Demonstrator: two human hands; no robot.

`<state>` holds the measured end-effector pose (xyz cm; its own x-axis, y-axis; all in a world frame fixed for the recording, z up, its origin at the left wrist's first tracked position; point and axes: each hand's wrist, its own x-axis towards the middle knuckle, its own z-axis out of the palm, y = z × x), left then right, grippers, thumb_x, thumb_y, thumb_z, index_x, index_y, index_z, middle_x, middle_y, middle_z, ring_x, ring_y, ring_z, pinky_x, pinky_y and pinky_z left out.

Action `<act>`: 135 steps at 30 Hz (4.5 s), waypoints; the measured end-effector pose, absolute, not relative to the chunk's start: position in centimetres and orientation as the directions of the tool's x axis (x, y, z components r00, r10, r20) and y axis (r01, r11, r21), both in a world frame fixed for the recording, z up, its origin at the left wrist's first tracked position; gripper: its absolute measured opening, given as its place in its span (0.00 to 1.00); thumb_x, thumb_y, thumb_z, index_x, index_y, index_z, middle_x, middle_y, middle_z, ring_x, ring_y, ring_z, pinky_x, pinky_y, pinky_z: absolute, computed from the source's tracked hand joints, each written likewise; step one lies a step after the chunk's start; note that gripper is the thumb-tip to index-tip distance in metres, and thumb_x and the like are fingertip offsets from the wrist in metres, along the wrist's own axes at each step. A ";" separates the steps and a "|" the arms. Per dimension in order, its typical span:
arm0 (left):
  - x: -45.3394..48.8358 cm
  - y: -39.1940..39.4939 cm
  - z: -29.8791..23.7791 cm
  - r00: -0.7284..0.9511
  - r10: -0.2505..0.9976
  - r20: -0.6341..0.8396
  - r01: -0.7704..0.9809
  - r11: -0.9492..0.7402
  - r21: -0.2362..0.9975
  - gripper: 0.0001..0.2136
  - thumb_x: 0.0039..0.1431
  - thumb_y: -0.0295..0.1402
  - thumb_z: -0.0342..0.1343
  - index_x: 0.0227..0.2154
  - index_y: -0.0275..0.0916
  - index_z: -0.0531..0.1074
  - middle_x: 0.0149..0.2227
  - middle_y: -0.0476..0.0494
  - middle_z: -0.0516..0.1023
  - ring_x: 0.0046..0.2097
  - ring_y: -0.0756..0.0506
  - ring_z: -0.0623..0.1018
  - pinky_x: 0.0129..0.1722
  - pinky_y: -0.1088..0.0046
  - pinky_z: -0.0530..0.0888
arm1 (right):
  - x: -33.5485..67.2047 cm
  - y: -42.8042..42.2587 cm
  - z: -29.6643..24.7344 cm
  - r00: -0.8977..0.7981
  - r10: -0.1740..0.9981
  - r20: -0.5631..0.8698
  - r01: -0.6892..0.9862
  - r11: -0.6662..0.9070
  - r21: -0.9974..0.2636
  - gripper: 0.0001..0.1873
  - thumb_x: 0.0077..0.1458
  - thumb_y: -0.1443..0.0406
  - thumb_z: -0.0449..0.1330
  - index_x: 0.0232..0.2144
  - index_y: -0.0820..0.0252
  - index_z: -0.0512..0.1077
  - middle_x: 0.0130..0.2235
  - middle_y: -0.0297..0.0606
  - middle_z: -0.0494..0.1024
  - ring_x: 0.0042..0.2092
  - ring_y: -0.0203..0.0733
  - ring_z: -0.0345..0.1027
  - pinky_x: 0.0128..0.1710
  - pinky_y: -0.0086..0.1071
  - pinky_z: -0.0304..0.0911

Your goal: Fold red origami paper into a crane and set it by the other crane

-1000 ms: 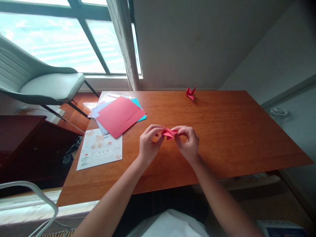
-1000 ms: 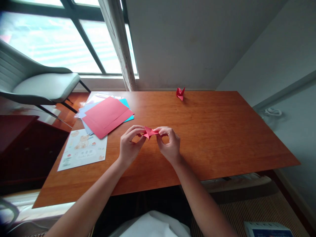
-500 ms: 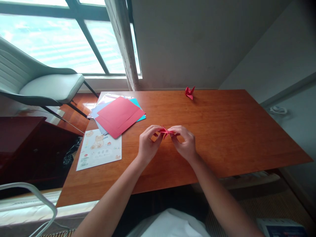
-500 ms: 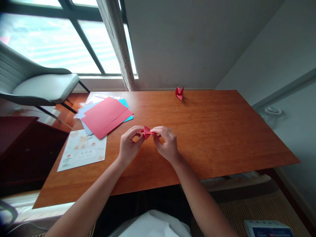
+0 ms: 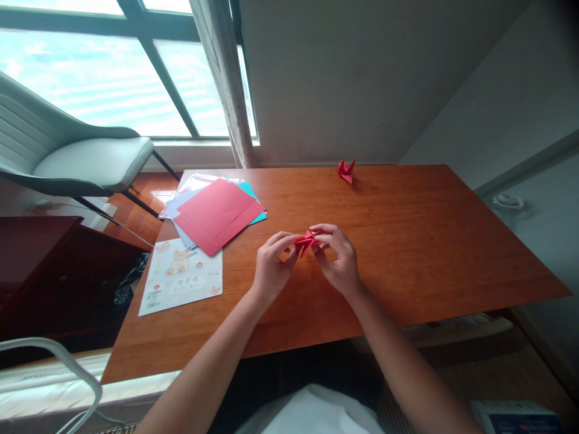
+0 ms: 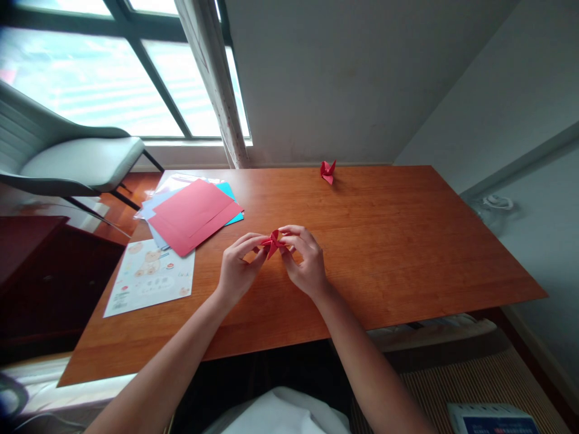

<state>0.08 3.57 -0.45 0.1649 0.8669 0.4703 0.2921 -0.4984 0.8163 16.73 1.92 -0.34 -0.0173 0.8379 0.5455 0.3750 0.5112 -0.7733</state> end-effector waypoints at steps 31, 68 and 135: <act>0.0 3.6 -0.7 0.245 0.959 0.144 -0.015 -0.145 0.989 0.09 0.58 0.39 0.61 0.35 0.38 0.76 0.32 0.44 0.79 0.32 0.47 0.77 0.32 0.73 0.75 | 16.8 2.3 -0.8 -0.058 0.934 0.353 0.268 0.355 -0.896 0.06 0.59 0.62 0.61 0.36 0.55 0.77 0.35 0.36 0.79 0.35 0.40 0.72 0.33 0.31 0.68; 0.2 3.7 -0.5 0.296 0.955 -0.011 -0.133 0.052 0.990 0.10 0.54 0.36 0.64 0.34 0.35 0.75 0.35 0.44 0.80 0.36 0.46 0.77 0.38 0.73 0.73 | 16.6 2.7 -2.2 -0.044 0.995 0.089 0.066 0.092 -0.994 0.11 0.55 0.59 0.65 0.39 0.56 0.75 0.38 0.38 0.81 0.38 0.43 0.75 0.39 0.34 0.70; 0.5 3.4 0.1 0.172 0.976 -0.134 -0.127 0.157 0.979 0.15 0.53 0.42 0.65 0.38 0.36 0.73 0.33 0.46 0.78 0.29 0.51 0.74 0.26 0.78 0.69 | 17.2 2.7 -0.7 -0.097 0.995 -0.035 -0.096 -0.044 -0.994 0.16 0.50 0.54 0.67 0.37 0.58 0.76 0.33 0.36 0.80 0.29 0.37 0.69 0.25 0.29 0.62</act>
<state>0.54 3.36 0.12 0.1721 0.9760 -0.1337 -0.1275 0.1567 0.9794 17.22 2.67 -0.67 -0.0969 0.9947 -0.0346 -0.0965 -0.0440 -0.9944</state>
